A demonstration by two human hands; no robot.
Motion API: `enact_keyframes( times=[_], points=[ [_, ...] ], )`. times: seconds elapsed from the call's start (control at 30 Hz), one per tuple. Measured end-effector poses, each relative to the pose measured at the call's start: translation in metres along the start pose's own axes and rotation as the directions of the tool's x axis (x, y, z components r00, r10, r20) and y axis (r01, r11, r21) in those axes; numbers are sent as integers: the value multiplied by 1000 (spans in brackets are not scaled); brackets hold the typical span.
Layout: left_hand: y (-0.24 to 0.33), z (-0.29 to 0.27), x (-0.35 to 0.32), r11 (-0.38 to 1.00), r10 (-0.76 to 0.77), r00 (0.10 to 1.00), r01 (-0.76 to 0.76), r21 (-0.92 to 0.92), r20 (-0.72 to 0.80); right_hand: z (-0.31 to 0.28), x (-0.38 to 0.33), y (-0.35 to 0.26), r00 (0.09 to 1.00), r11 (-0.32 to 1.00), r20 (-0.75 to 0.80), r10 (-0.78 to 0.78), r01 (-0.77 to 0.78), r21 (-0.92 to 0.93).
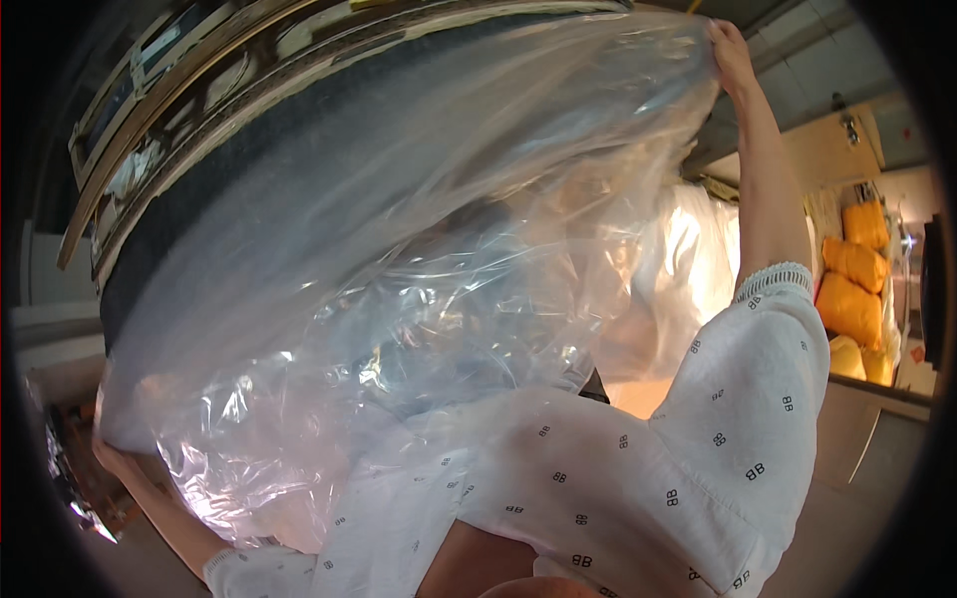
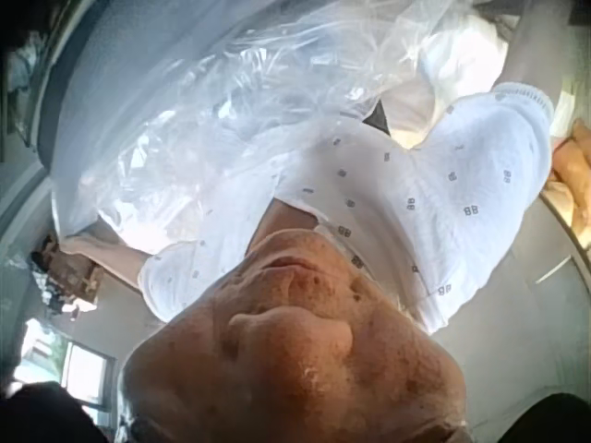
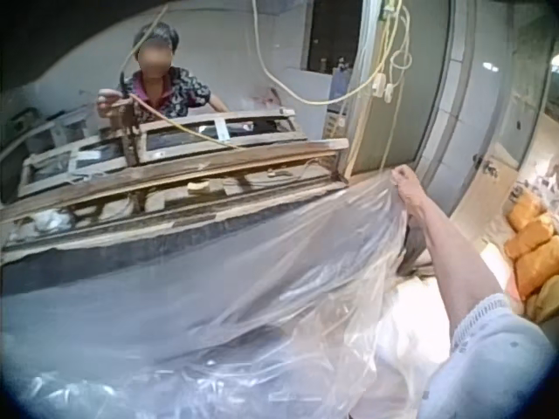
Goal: The recorder wraps a large plastic part in clear plastic film on a workbench with the help of another person.
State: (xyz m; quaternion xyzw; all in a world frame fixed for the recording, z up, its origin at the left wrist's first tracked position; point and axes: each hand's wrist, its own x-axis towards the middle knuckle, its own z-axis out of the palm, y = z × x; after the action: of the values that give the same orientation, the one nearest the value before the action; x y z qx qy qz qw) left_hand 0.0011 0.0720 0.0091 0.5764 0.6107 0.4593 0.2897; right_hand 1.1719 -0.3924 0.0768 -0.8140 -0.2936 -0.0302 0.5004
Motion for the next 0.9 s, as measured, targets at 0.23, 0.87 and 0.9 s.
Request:
enact_keyframes(
  times=[0.23,0.87,0.9],
  points=[
    [-19,90,101,603,452,892,-296,741,-12,40,-19,26,964,567,-267,16,-229,-791],
    [17,15,77,741,360,930,-336,581,79,157,-214,-133,645,742,528,-553,669,-39],
    [20,22,71,756,334,940,-311,577,68,158,-218,-133,613,658,502,-610,745,-110]
  ],
)
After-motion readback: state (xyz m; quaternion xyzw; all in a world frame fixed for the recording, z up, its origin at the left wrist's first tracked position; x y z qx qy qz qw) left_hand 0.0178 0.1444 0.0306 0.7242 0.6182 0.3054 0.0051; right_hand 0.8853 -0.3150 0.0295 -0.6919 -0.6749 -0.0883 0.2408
